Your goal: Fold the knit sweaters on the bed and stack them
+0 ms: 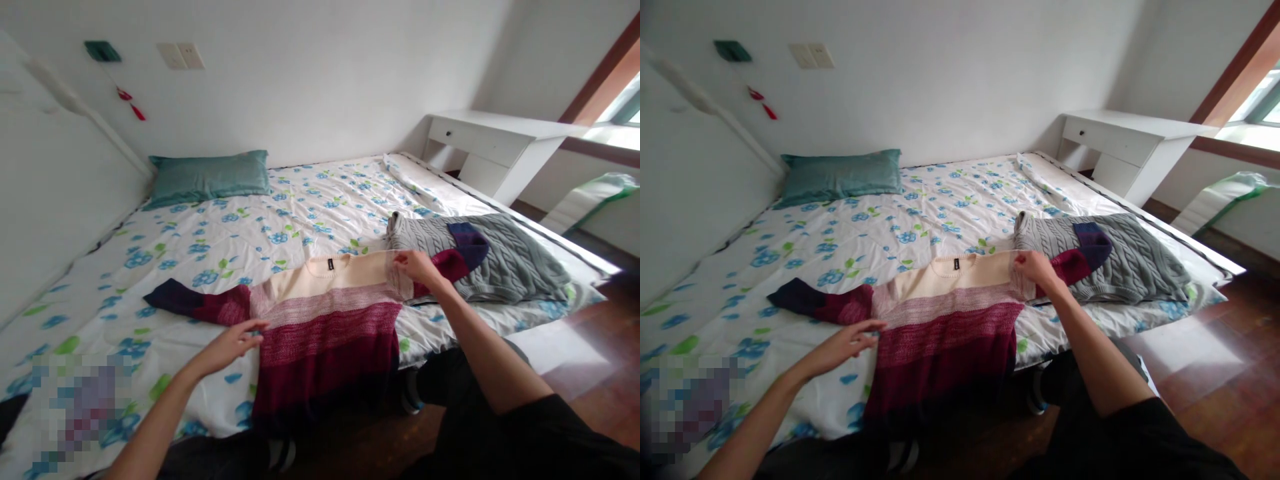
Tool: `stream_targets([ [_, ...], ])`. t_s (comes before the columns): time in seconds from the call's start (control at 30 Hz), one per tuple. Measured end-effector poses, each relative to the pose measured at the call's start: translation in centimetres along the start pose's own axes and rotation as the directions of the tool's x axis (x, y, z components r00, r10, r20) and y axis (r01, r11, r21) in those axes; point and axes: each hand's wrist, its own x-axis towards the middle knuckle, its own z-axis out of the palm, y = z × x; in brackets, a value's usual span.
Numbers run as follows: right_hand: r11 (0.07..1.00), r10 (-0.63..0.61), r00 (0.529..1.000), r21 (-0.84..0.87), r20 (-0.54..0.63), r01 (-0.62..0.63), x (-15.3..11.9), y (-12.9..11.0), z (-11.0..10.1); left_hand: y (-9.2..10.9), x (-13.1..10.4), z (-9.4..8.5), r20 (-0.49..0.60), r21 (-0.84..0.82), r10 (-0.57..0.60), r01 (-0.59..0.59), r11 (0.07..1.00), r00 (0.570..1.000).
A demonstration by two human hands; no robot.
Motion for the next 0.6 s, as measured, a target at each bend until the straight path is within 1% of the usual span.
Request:
stream_targets([
  [0.03, 0.997, 0.058, 0.989, 0.050, -0.133, -0.051, 0.5, 1.2, -1.3, -0.9, 1.7, -1.1, -0.085, -0.010, -0.028, 0.027, 1.000, 0.996],
  [0.07, 0.990, 0.126, 0.960, 0.100, -0.251, -0.104, 1.0, 2.2, -2.4, -1.8, 3.3, -2.0, -0.149, -0.023, -0.046, 0.043, 0.999, 0.988],
  [0.13, 0.967, 0.237, 0.872, 0.187, -0.428, -0.171, 1.8, 3.6, -3.7, -3.4, 6.3, -2.8, -0.249, -0.016, -0.041, 0.038, 0.999, 0.968],
  [0.17, 0.962, 0.257, 0.837, 0.212, -0.483, -0.173, 2.1, 3.7, -3.8, -3.9, 7.8, -3.0, -0.294, 0.016, -0.021, 0.027, 1.000, 0.956],
  [0.2, 0.965, 0.241, 0.825, 0.214, -0.512, -0.150, 2.4, 3.4, -3.4, -4.2, 9.2, -3.1, -0.336, 0.070, 0.009, 0.015, 0.997, 0.942],
  [0.23, 0.977, 0.185, 0.841, 0.188, -0.509, -0.101, 2.7, 2.6, -2.6, -4.3, 10.5, -3.2, -0.373, 0.139, 0.048, 0.005, 0.990, 0.927],
  [0.27, 0.989, 0.095, 0.877, 0.142, -0.471, -0.031, 2.9, 1.6, -1.3, -4.2, 11.8, -3.3, -0.401, 0.211, 0.090, -0.004, 0.978, 0.912],
  [0.3, 0.995, -0.013, 0.918, 0.086, -0.396, 0.052, 3.2, 0.3, 0.2, -4.1, 13.0, -3.5, -0.422, 0.274, 0.126, -0.006, 0.962, 0.898],
  [0.33, 0.989, -0.125, 0.948, 0.036, -0.292, 0.141, 3.6, -1.1, 1.9, -3.9, 14.1, -3.7, -0.438, 0.323, 0.148, 0.002, 0.947, 0.887],
  [0.37, 0.979, -0.198, 0.961, 0.002, -0.195, 0.202, 4.0, -2.4, 3.7, -3.7, 15.1, -4.0, -0.450, 0.355, 0.148, 0.024, 0.935, 0.881],
  [0.4, 0.974, -0.228, 0.967, -0.019, -0.117, 0.227, 4.4, -3.5, 5.4, -3.6, 16.1, -4.1, -0.458, 0.372, 0.124, 0.063, 0.926, 0.880],
  [0.43, 0.976, -0.218, 0.974, -0.033, -0.062, 0.216, 5.0, -4.3, 6.9, -3.7, 16.9, -4.2, -0.462, 0.380, 0.079, 0.117, 0.918, 0.883],
  [0.5, 0.992, -0.116, 0.993, -0.056, 0.008, 0.116, 6.2, -5.0, 9.3, -4.2, 18.2, -4.2, -0.438, 0.393, -0.026, 0.218, 0.893, 0.899],
  [0.53, 0.996, -0.049, 0.998, -0.069, 0.046, 0.052, 6.9, -5.1, 10.1, -4.6, 18.6, -4.2, -0.406, 0.400, -0.069, 0.245, 0.883, 0.911],
  [0.6, 0.995, 0.047, 0.987, -0.097, 0.156, -0.032, 8.3, -4.8, 10.8, -5.8, 19.1, -4.5, -0.348, 0.369, -0.103, 0.237, 0.899, 0.932],
])
